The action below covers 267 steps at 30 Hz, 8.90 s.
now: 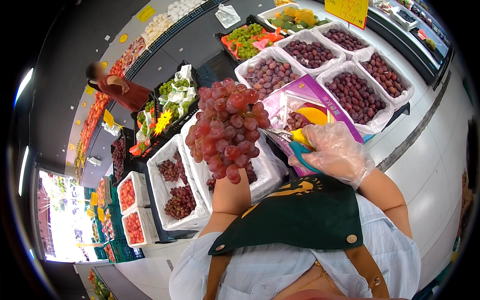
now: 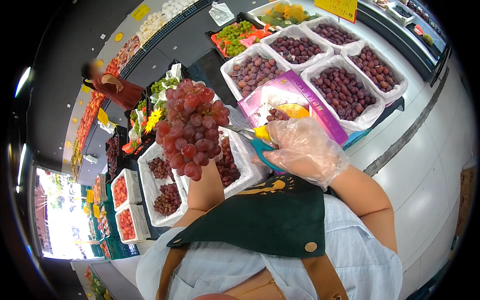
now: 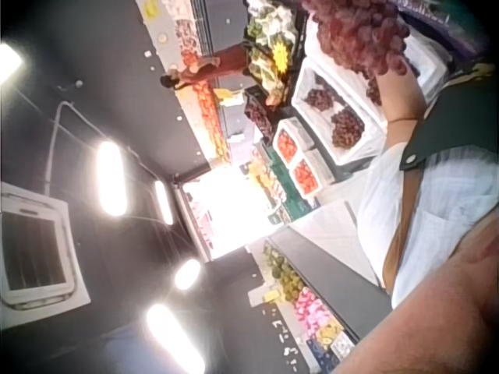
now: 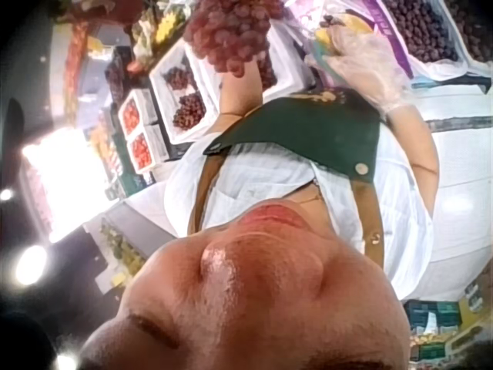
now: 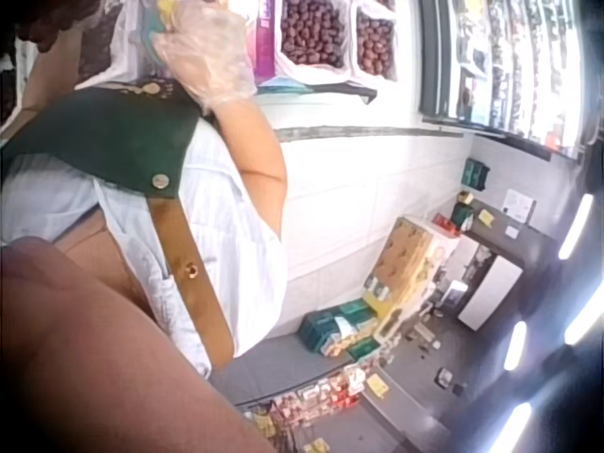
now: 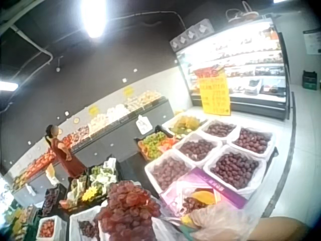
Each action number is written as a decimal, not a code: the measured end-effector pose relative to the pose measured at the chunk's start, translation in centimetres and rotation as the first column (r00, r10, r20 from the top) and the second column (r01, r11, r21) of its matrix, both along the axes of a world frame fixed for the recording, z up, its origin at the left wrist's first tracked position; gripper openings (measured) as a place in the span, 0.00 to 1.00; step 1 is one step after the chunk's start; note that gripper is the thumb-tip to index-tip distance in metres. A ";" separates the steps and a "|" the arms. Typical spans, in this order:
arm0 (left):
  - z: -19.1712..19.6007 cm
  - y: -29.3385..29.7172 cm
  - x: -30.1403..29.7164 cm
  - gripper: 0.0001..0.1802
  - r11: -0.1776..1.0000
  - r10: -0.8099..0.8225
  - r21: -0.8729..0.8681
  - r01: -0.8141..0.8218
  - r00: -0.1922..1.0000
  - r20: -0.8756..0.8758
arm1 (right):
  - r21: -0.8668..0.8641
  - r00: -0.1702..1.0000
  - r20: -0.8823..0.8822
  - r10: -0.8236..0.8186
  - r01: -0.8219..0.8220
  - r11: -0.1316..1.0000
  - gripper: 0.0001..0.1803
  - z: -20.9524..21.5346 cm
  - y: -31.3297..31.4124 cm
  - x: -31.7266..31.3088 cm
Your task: The person uses scissors to trim stems and remove unwanted parts from red grape bunches. They repeatedly pick up bunches from white trays, cut the stems, and place the trimmed grapes back into the trays.
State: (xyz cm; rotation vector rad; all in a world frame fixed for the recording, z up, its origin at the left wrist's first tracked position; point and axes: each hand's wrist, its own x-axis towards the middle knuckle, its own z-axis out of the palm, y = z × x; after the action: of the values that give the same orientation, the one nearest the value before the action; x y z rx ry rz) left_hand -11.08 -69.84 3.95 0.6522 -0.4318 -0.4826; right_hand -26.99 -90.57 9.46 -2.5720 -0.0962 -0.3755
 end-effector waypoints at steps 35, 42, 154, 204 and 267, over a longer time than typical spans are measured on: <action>2.0 -1.4 1.1 0.25 0.989 -0.121 0.088 0.122 0.993 -0.006 | 0.419 0.994 -0.111 0.012 0.035 0.907 0.23 -1.1 0.7 0.9; 2.2 -1.6 1.1 0.26 0.983 -0.142 0.114 0.143 0.990 -0.016 | 0.100 0.994 0.021 -0.105 0.103 0.990 0.27 -1.3 0.6 0.9; 1.1 0.5 -1.5 0.33 0.931 -0.365 -0.066 0.360 0.906 -0.215 | -0.004 0.979 -0.205 -0.017 0.016 1.000 0.31 0.4 -0.9 -0.5; 1.2 3.0 -3.7 0.33 0.902 -0.432 -0.186 0.390 0.800 -0.417 | -0.132 0.999 -0.023 0.032 -0.035 0.991 0.28 2.9 -2.8 -0.6; -3.5 0.7 1.8 0.27 0.888 -0.386 -0.350 0.297 0.896 -0.219 | 0.033 0.991 0.078 0.111 -0.113 0.993 0.23 1.4 1.7 2.2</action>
State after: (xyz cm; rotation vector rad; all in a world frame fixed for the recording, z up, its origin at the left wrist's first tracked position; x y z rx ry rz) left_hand -9.27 -69.15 0.46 0.1925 -0.3410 -0.8191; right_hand -24.75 -88.88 10.81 -2.5022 -0.2577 -0.4291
